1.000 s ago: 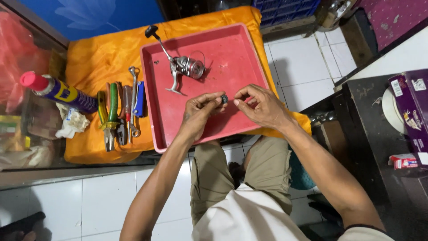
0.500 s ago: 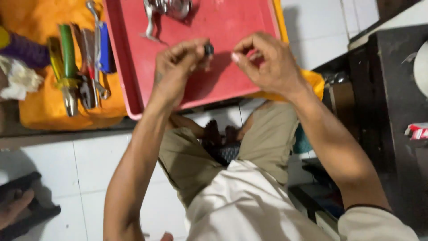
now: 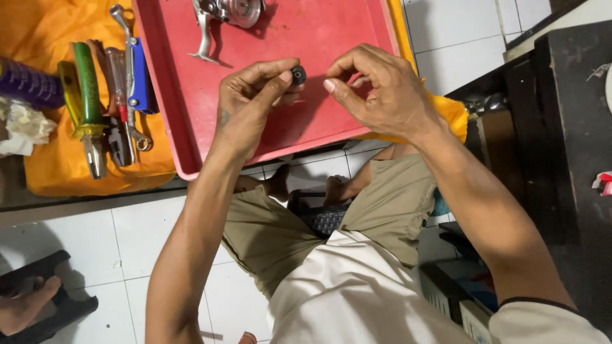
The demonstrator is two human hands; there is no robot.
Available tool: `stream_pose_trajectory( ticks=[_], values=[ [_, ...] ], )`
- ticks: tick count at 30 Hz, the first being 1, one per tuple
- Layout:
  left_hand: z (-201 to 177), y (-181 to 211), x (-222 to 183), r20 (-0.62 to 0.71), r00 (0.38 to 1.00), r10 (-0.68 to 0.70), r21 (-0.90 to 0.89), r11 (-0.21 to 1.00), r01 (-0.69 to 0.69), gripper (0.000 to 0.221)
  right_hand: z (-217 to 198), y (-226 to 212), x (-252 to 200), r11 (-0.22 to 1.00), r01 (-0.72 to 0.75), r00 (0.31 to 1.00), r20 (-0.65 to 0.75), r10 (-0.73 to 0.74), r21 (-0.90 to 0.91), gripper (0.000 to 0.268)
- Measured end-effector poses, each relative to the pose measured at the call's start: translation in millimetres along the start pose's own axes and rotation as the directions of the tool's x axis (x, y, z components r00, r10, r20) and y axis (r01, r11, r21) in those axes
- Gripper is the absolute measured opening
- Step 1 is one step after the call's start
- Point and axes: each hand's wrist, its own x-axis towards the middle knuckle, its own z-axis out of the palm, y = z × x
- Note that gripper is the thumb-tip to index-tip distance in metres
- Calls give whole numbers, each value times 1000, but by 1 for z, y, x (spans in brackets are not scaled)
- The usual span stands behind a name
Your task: The person is inspecting and assembling small internal parts of a fishing reel on a work tray.
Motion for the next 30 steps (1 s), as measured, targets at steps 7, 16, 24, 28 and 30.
stream_pose_trajectory(
  ticks=[7,16,24,28,30],
  values=[
    [-2,-1,3,15,999,32,-19,999,-32,28,0,1,2,1000,-20,1000,6,20,-19,15],
    [-3,-2,-1,56,998,38,-15,999,-37,27,6,3,-2,1000,1,1000,1,-1,-1,17],
    [-4,-2,3,42,998,49,-28,998,-48,27,4,0,7,998,-62,996,62,62,-7,14],
    [-2,2,-1,46,998,30,-35,999,-28,29,3,-6,9,994,-105,989,103,105,-1,15],
    [-2,0,-1,53,998,42,-42,998,-39,26,3,-6,9,994,-105,990,96,106,-16,15]
  ],
)
